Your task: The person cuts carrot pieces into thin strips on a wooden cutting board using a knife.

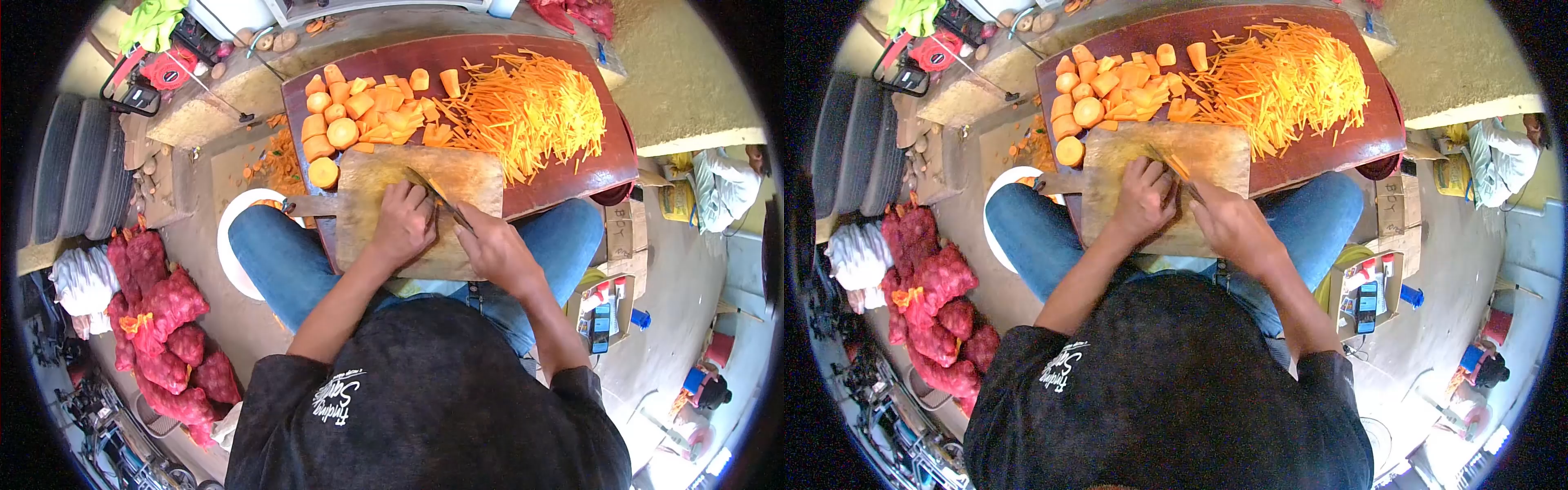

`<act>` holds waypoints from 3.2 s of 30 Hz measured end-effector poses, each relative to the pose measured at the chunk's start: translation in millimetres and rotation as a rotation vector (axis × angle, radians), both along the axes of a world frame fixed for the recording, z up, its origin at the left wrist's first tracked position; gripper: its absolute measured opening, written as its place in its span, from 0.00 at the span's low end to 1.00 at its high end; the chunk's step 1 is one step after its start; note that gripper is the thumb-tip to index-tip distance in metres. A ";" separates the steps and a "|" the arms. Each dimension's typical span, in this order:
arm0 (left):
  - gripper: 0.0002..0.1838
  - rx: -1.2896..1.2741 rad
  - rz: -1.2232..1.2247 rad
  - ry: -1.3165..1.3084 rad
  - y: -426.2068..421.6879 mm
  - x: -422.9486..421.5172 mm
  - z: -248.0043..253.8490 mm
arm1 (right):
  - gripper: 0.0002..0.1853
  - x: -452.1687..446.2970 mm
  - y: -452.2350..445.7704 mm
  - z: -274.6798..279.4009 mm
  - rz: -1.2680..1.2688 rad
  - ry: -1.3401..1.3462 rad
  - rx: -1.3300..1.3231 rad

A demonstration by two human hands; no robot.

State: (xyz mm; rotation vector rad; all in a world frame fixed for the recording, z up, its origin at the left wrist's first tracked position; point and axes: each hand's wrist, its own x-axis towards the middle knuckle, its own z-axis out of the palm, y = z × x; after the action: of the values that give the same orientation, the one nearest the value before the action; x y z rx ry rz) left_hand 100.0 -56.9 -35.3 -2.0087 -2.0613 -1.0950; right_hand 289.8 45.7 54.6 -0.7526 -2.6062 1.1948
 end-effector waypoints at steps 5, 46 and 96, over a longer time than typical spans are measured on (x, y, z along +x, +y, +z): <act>0.15 -0.019 0.022 0.010 -2.9 -0.2 -4.4 | 0.17 4.3 -4.8 15.0 -0.017 0.024 -0.041; 0.06 0.265 0.212 -0.574 4.4 -5.0 -3.1 | 0.20 16.3 -5.2 0.4 -0.026 0.059 -0.052; 0.15 -0.246 -0.081 -1.237 235.6 -27.4 16.0 | 0.14 33.5 168.3 -34.7 -0.591 0.768 -0.830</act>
State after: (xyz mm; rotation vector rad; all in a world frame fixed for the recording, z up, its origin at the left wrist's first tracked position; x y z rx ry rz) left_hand 72.6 178.7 -19.3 -1.5952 -2.6187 -2.6846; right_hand 323.3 214.0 19.8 -0.8483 -1.1303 1.8439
